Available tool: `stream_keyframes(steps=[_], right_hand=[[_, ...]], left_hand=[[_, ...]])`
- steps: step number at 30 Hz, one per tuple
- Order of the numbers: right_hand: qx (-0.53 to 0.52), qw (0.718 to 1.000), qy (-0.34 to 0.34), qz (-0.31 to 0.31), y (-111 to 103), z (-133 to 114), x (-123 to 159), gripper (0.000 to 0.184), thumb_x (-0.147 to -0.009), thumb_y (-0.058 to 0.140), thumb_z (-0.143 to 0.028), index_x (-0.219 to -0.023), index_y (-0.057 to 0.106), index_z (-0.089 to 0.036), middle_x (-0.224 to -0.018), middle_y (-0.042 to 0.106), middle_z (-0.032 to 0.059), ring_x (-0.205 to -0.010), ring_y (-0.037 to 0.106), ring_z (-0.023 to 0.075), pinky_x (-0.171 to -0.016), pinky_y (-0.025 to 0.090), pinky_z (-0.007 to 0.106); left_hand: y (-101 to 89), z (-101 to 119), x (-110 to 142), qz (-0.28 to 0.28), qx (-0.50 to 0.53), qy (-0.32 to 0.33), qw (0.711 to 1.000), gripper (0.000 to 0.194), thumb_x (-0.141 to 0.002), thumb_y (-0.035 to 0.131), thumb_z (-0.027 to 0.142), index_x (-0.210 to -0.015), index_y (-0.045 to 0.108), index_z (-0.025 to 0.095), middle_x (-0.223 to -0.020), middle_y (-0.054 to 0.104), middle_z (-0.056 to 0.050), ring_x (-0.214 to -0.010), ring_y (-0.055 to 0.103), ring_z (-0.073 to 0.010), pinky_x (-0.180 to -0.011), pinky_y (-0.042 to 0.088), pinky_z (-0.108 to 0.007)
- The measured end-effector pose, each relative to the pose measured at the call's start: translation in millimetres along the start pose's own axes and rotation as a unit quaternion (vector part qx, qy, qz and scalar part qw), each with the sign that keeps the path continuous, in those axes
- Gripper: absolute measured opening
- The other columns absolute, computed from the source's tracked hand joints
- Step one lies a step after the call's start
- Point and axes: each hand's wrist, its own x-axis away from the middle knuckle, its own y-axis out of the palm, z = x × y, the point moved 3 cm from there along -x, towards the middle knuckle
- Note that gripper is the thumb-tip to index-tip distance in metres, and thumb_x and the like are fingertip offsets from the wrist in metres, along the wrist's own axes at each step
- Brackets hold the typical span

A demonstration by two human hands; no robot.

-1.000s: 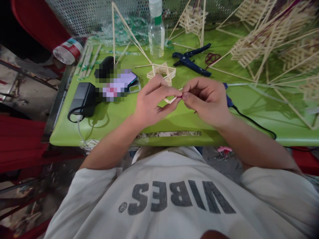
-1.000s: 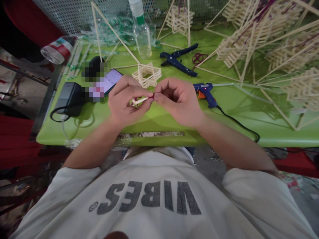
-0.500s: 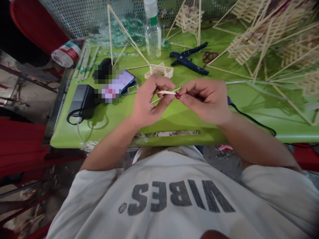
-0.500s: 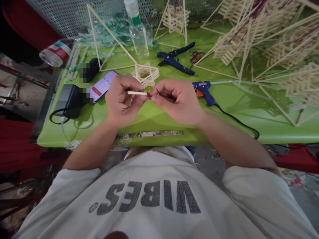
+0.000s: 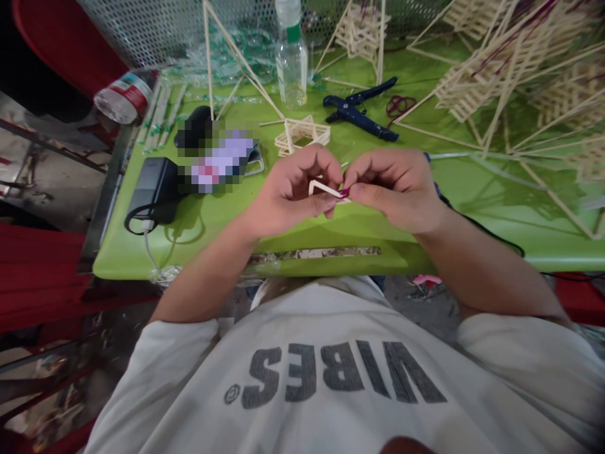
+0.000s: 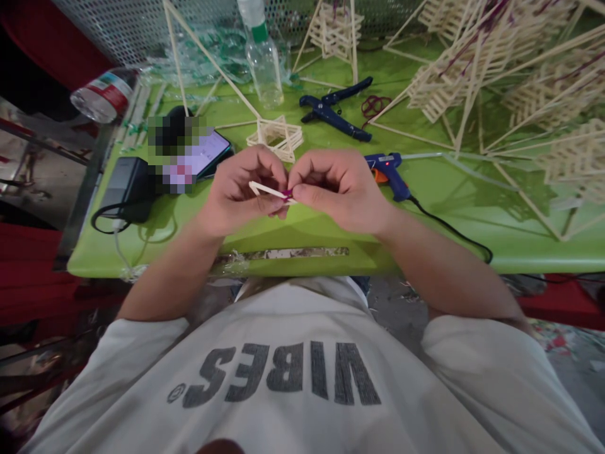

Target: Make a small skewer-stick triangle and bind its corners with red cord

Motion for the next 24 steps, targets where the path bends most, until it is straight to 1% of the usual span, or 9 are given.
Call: stream_keyframes(steps=[3,5,9,12,14,17,19,21,24], right_hand=[[-0.023,0.999,-0.024,-0.008,-0.3,1.3,-1.2,0.026,-0.101,0.092,-0.039,-0.088,0.081,-0.019,-0.068,0.061,-0.0026,-0.055,0.038,0.0082,-0.054,0.029,0.029],[-0.035,0.999,-0.023,-0.007,0.0,2.5,-2.1,0.027,-0.101,0.093,-0.039,-0.088,0.081,-0.018,-0.067,0.06,-0.0034,-0.054,0.037,0.0078,-0.053,0.029,0.03],[-0.046,0.999,0.004,0.001,2.4,3.0,-2.5,0.035,-0.1,0.094,-0.049,-0.088,0.08,-0.019,-0.065,0.058,-0.0033,-0.055,0.038,0.0099,-0.053,0.029,0.031],[-0.041,0.999,-0.004,0.007,3.9,1.4,-2.3,0.035,-0.1,0.094,-0.048,-0.087,0.08,-0.019,-0.066,0.06,-0.0027,-0.056,0.035,0.0092,-0.053,0.027,0.031],[-0.022,0.999,-0.009,0.022,3.7,1.0,-1.6,0.035,-0.101,0.094,-0.048,-0.087,0.08,-0.019,-0.068,0.062,-0.002,-0.056,0.035,0.0087,-0.053,0.027,0.031],[0.029,0.998,-0.009,0.056,2.6,0.5,0.4,0.034,-0.098,0.096,-0.047,-0.086,0.081,-0.019,-0.07,0.064,-0.0009,-0.058,0.039,0.0094,-0.053,0.025,0.03],[0.059,0.996,-0.01,0.07,2.7,-0.7,2.0,0.03,-0.096,0.097,-0.043,-0.085,0.081,-0.02,-0.07,0.064,-0.0006,-0.059,0.041,0.01,-0.053,0.025,0.03],[0.079,0.994,-0.006,0.076,3.2,-2.1,3.3,0.028,-0.096,0.096,-0.041,-0.084,0.081,-0.021,-0.069,0.062,-0.0009,-0.059,0.04,0.0104,-0.053,0.025,0.03],[0.101,0.991,0.007,0.087,3.7,-2.6,4.4,0.027,-0.096,0.095,-0.041,-0.083,0.08,-0.023,-0.066,0.058,-0.0017,-0.057,0.037,0.0109,-0.052,0.023,0.031]], left_hand=[[1.7,0.4,-0.3,-0.001,0.036,-0.027,0.999,0.039,-0.101,0.095,0.05,-0.115,0.071,0.023,-0.098,0.076,0.0,-0.075,0.08,-0.0132,-0.06,0.068,-0.024],[4.1,-0.5,-0.2,0.018,0.046,-0.008,0.999,0.04,-0.1,0.097,0.049,-0.117,0.069,0.025,-0.097,0.076,0.002,-0.074,0.08,-0.0119,-0.06,0.069,-0.023],[8.6,-7.3,2.0,0.07,0.026,0.025,0.997,0.048,-0.101,0.096,0.049,-0.13,0.062,0.032,-0.094,0.078,0.007,-0.074,0.08,-0.011,-0.061,0.069,-0.022],[9.8,-11.9,3.4,0.083,-0.009,0.061,0.995,0.044,-0.103,0.094,0.049,-0.129,0.063,0.033,-0.095,0.077,0.007,-0.073,0.079,-0.0098,-0.059,0.067,-0.02],[9.3,-13.9,3.6,0.086,-0.026,0.077,0.993,0.042,-0.104,0.093,0.05,-0.13,0.065,0.033,-0.095,0.076,0.006,-0.07,0.077,-0.0089,-0.057,0.065,-0.02],[8.0,-14.4,3.1,0.08,-0.044,0.076,0.993,0.044,-0.103,0.093,0.054,-0.132,0.066,0.033,-0.095,0.075,0.006,-0.067,0.074,-0.0081,-0.054,0.062,-0.019],[7.6,-12.7,2.8,0.071,-0.056,0.078,0.993,0.045,-0.101,0.093,0.057,-0.129,0.069,0.031,-0.094,0.074,0.005,-0.066,0.073,-0.0079,-0.055,0.061,-0.019],[7.0,-11.1,2.6,0.072,-0.068,0.08,0.992,0.042,-0.102,0.093,0.058,-0.125,0.071,0.03,-0.093,0.074,0.004,-0.066,0.072,-0.0079,-0.055,0.061,-0.019],[5.2,-11.4,2.4,0.092,-0.087,0.078,0.989,0.037,-0.103,0.092,0.056,-0.122,0.075,0.03,-0.092,0.072,0.003,-0.066,0.071,-0.0079,-0.055,0.061,-0.02]])
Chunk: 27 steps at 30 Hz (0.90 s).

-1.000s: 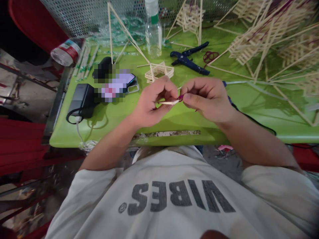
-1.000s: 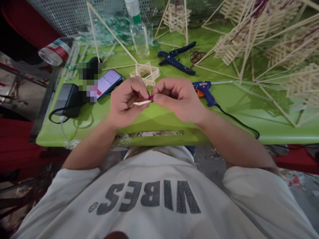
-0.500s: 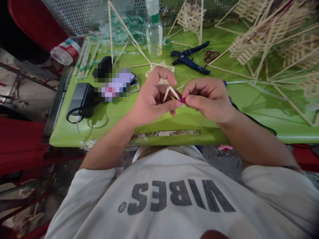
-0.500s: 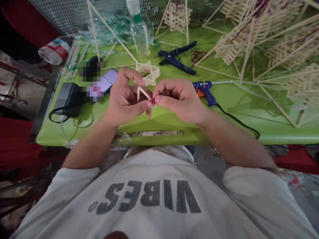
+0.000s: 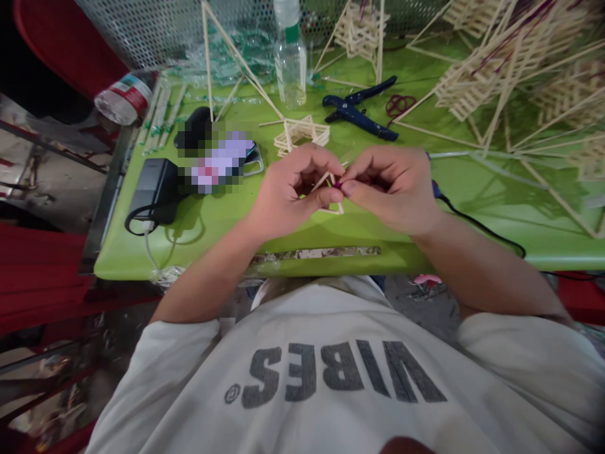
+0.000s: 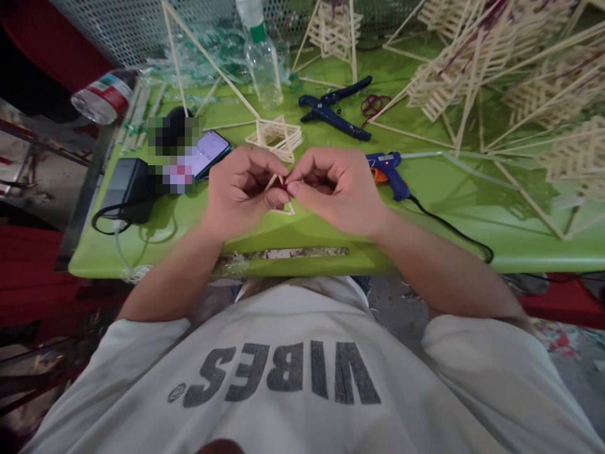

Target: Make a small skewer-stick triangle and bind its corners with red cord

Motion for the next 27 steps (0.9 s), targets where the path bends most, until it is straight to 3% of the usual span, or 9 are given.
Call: stream_keyframes(steps=[5,11,18,27], right_hand=[[0.012,1.0,-0.003,0.01,0.9,2.8,-0.2,0.026,-0.092,0.099,-0.037,-0.082,0.079,-0.023,-0.064,0.056,-0.0027,-0.058,0.037,0.011,-0.052,0.023,0.031],[0.008,1.0,0.004,0.01,2.7,2.9,0.3,0.028,-0.093,0.097,-0.041,-0.081,0.079,-0.024,-0.064,0.059,-0.0024,-0.057,0.036,0.0109,-0.051,0.022,0.031],[0.0,1.0,-0.007,0.01,3.4,2.7,0.3,0.024,-0.093,0.096,-0.037,-0.082,0.081,-0.023,-0.064,0.058,-0.0029,-0.057,0.037,0.0105,-0.052,0.023,0.03],[0.013,0.999,-0.019,0.027,1.3,0.5,2.6,0.03,-0.102,0.088,-0.042,-0.081,0.079,-0.022,-0.068,0.061,-0.0006,-0.058,0.035,0.0114,-0.051,0.023,0.033]], left_hand=[[-1.4,-0.6,-1.2,0.03,-0.019,0.027,0.999,0.036,-0.102,0.092,0.056,-0.124,0.081,0.03,-0.098,0.077,0.0,-0.08,0.081,-0.0133,-0.06,0.066,-0.022],[-0.6,6.2,-0.9,0.046,-0.013,0.026,0.999,0.018,-0.118,0.075,0.039,-0.127,0.084,0.027,-0.095,0.08,0.0,-0.069,0.077,-0.0084,-0.054,0.059,-0.018],[-6.3,-14.7,5.5,0.006,-0.067,-0.034,0.997,0.037,-0.115,0.076,0.058,-0.133,0.078,0.025,-0.107,0.082,-0.007,-0.083,0.074,-0.0138,-0.065,0.063,-0.026],[-3.5,6.8,-0.5,0.051,-0.03,0.008,0.998,0.019,-0.113,0.081,0.047,-0.125,0.083,0.032,-0.098,0.08,0.001,-0.079,0.077,-0.0108,-0.063,0.065,-0.023]])
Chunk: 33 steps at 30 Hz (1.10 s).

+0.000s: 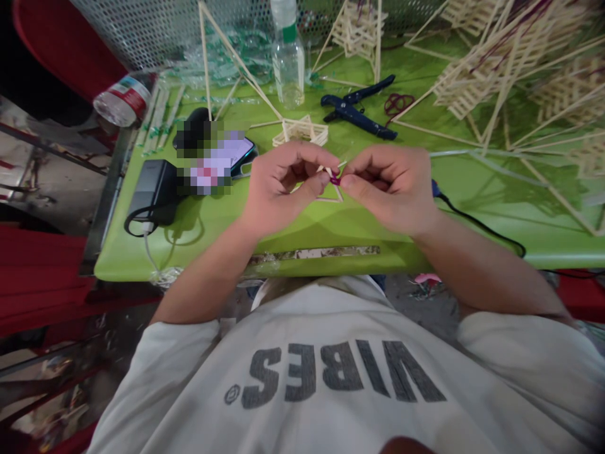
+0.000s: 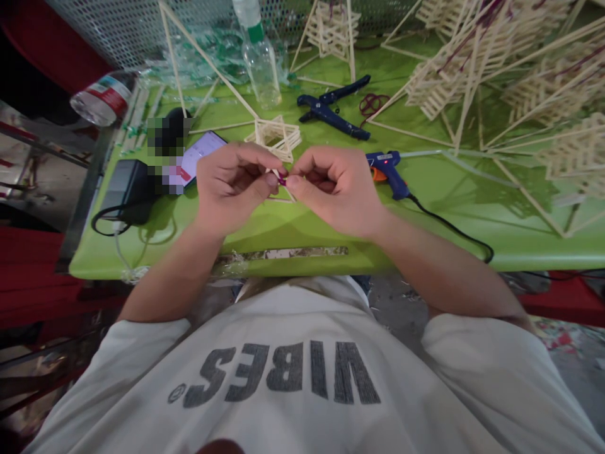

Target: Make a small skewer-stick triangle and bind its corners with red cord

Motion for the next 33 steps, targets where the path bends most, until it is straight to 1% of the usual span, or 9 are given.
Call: stream_keyframes(steps=[4,9,16,18,20,22,25,29,33], right_hand=[[0.008,1.0,-0.004,0.003,-1.1,-1.9,1.3,0.028,-0.103,0.088,-0.04,-0.083,0.08,-0.023,-0.067,0.057,-0.0012,-0.058,0.033,0.0118,-0.053,0.023,0.034],[0.021,1.0,-0.009,0.012,-1.3,-2.8,1.4,0.028,-0.105,0.085,-0.04,-0.084,0.08,-0.023,-0.066,0.056,-0.0018,-0.056,0.031,0.0111,-0.052,0.022,0.035],[0.051,0.999,-0.008,0.018,-0.4,3.7,5.6,0.015,-0.101,0.09,-0.037,-0.094,0.087,-0.025,-0.064,0.055,-0.0024,-0.056,0.032,0.0123,-0.052,0.021,0.034],[0.05,0.998,-0.015,0.02,-0.4,4.2,4.8,0.016,-0.1,0.092,-0.039,-0.095,0.086,-0.025,-0.064,0.054,-0.003,-0.056,0.03,0.0122,-0.052,0.022,0.034],[0.048,0.999,-0.019,0.016,-0.8,3.9,2.1,0.021,-0.1,0.092,-0.041,-0.09,0.083,-0.025,-0.066,0.057,-0.002,-0.058,0.037,0.0133,-0.053,0.029,0.034],[0.03,0.999,-0.019,0.007,-1.5,3.9,-1.5,0.025,-0.098,0.095,-0.042,-0.088,0.079,-0.025,-0.076,0.067,0.001,-0.066,0.052,0.0159,-0.059,0.043,0.035],[-0.024,1.0,0.011,-0.01,-1.4,7.6,-5.1,0.035,-0.086,0.106,-0.041,-0.093,0.076,-0.025,-0.09,0.076,0.0035,-0.077,0.066,0.0186,-0.066,0.054,0.036],[-0.043,0.997,0.059,-0.028,3.4,14.4,-3.0,0.042,-0.082,0.11,-0.04,-0.097,0.074,-0.026,-0.081,0.072,-0.0003,-0.069,0.063,0.0165,-0.056,0.048,0.033],[0.029,0.999,0.01,0.019,4.8,12.5,0.3,0.037,-0.086,0.108,-0.038,-0.093,0.074,-0.027,-0.066,0.059,-0.0061,-0.059,0.046,0.0131,-0.053,0.035,0.033]], left_hand=[[-1.7,-5.5,0.5,0.024,-0.013,-0.002,1.0,0.022,-0.11,0.084,0.05,-0.123,0.084,0.032,-0.099,0.082,0.001,-0.075,0.074,-0.0103,-0.06,0.061,-0.023],[-2.8,-8.6,-0.3,0.055,-0.066,0.018,0.996,0.023,-0.113,0.08,0.053,-0.121,0.083,0.031,-0.098,0.08,0.0,-0.072,0.069,-0.0098,-0.06,0.056,-0.025],[-2.8,-7.6,1.4,0.08,-0.101,0.022,0.991,0.023,-0.115,0.076,0.051,-0.122,0.081,0.03,-0.102,0.077,-0.003,-0.081,0.075,-0.0137,-0.071,0.065,-0.029],[-2.8,-8.0,2.1,0.08,-0.114,0.034,0.99,0.025,-0.116,0.074,0.053,-0.123,0.079,0.03,-0.102,0.075,-0.003,-0.084,0.076,-0.0149,-0.072,0.065,-0.03],[-2.8,-8.2,2.2,0.074,-0.125,0.045,0.988,0.027,-0.117,0.071,0.056,-0.124,0.078,0.031,-0.102,0.073,-0.003,-0.086,0.077,-0.0158,-0.073,0.066,-0.032],[-2.7,-7.8,1.7,0.069,-0.134,0.048,0.987,0.028,-0.118,0.07,0.057,-0.124,0.078,0.031,-0.103,0.072,-0.003,-0.088,0.077,-0.0164,-0.077,0.068,-0.034],[-1.9,-5.4,0.4,0.071,-0.142,0.053,0.986,0.028,-0.118,0.07,0.057,-0.121,0.078,0.031,-0.099,0.07,-0.003,-0.085,0.075,-0.0159,-0.078,0.067,-0.034],[-0.4,-3.6,0.2,0.08,-0.117,0.059,0.988,0.026,-0.115,0.076,0.055,-0.116,0.081,0.029,-0.095,0.068,-0.002,-0.077,0.069,-0.0129,-0.07,0.061,-0.03],[0.2,-9.6,2.6,0.061,-0.091,0.012,0.994,0.03,-0.113,0.077,0.06,-0.116,0.082,0.03,-0.097,0.069,-0.003,-0.084,0.075,-0.0158,-0.077,0.068,-0.033]])
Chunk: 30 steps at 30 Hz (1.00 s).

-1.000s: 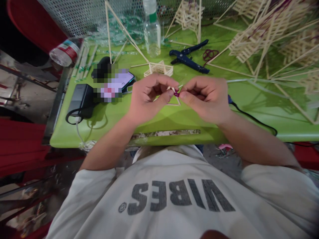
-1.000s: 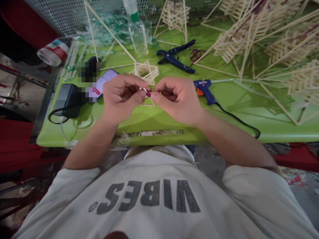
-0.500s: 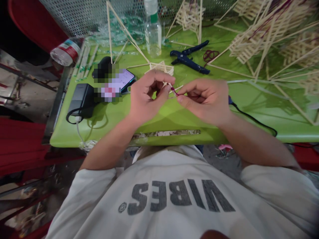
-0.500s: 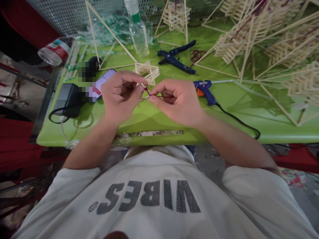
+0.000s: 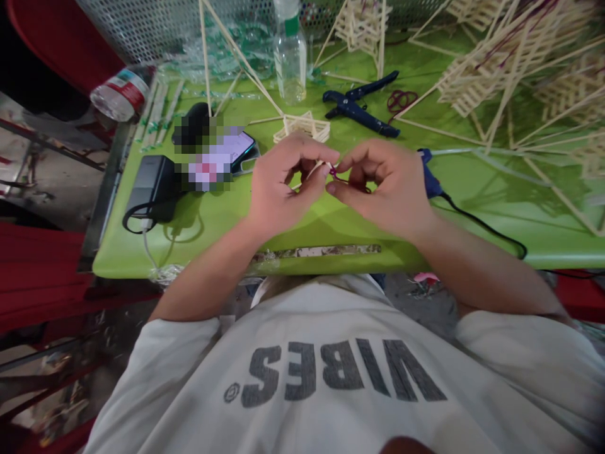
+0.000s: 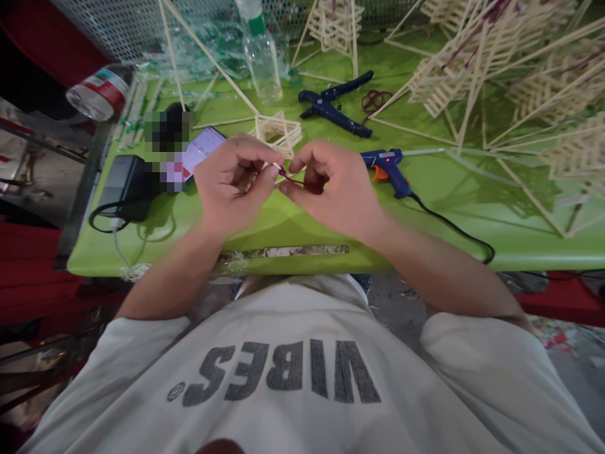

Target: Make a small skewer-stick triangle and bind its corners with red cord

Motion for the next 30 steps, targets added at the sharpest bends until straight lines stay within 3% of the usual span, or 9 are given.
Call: stream_keyframes(steps=[4,9,14,18,23,30], right_hand=[[0.082,0.995,-0.053,0.029,-2.5,-3.2,2.3,0.027,-0.094,0.101,-0.038,-0.09,0.076,-0.027,-0.062,0.052,-0.0061,-0.057,0.04,0.0139,-0.057,0.036,0.037],[0.174,0.975,-0.128,0.047,-2.7,-5.2,7.5,0.015,-0.099,0.093,-0.036,-0.105,0.081,-0.029,-0.073,0.068,-0.003,-0.059,0.055,0.0163,-0.061,0.046,0.038],[0.224,0.957,-0.175,0.062,-0.3,-11.1,12.0,0.006,-0.107,0.08,-0.03,-0.101,0.079,-0.029,-0.076,0.074,-0.002,-0.059,0.062,0.0172,-0.062,0.051,0.038],[0.233,0.955,-0.176,0.056,-0.8,-16.5,14.7,0.007,-0.107,0.076,-0.028,-0.102,0.081,-0.029,-0.066,0.066,-0.004,-0.052,0.055,0.0153,-0.055,0.047,0.036],[0.235,0.957,-0.154,0.069,-3.8,-18.7,17.9,0.02,-0.112,0.076,-0.046,-0.1,0.083,-0.031,-0.058,0.05,-0.005,-0.048,0.042,0.0145,-0.051,0.042,0.035],[0.228,0.96,-0.137,0.09,-10.0,-12.6,20.2,0.025,-0.111,0.078,-0.054,-0.102,0.086,-0.032,-0.059,0.06,-0.0028,-0.048,0.049,0.0149,-0.048,0.046,0.033]], left_hand=[[-0.4,-1.1,1.3,-0.003,-0.027,0.017,0.999,0.03,-0.115,0.074,0.059,-0.118,0.082,0.03,-0.099,0.072,-0.004,-0.087,0.077,-0.0167,-0.08,0.069,-0.035],[-1.2,7.1,0.3,-0.01,-0.041,0.01,0.999,0.032,-0.116,0.072,0.06,-0.117,0.083,0.031,-0.1,0.076,-0.003,-0.087,0.078,-0.0163,-0.079,0.069,-0.034],[-3.4,10.8,1.0,-0.022,-0.053,-0.024,0.998,0.03,-0.115,0.072,0.06,-0.115,0.085,0.032,-0.101,0.077,-0.003,-0.087,0.08,-0.0168,-0.078,0.07,-0.035],[-3.3,7.2,0.8,-0.018,-0.052,-0.023,0.998,0.03,-0.114,0.075,0.059,-0.114,0.086,0.032,-0.099,0.077,-0.004,-0.084,0.078,-0.0172,-0.075,0.068,-0.035],[-2.6,7.8,-1.7,-0.021,-0.035,0.002,0.999,0.027,-0.111,0.079,0.057,-0.112,0.088,0.032,-0.095,0.076,-0.004,-0.079,0.074,-0.0164,-0.07,0.062,-0.034],[-0.8,9.6,-4.8,-0.048,0.019,-0.017,0.999,0.023,-0.107,0.086,0.054,-0.112,0.09,0.032,-0.089,0.076,-0.002,-0.067,0.067,-0.0124,-0.06,0.054,-0.031]])
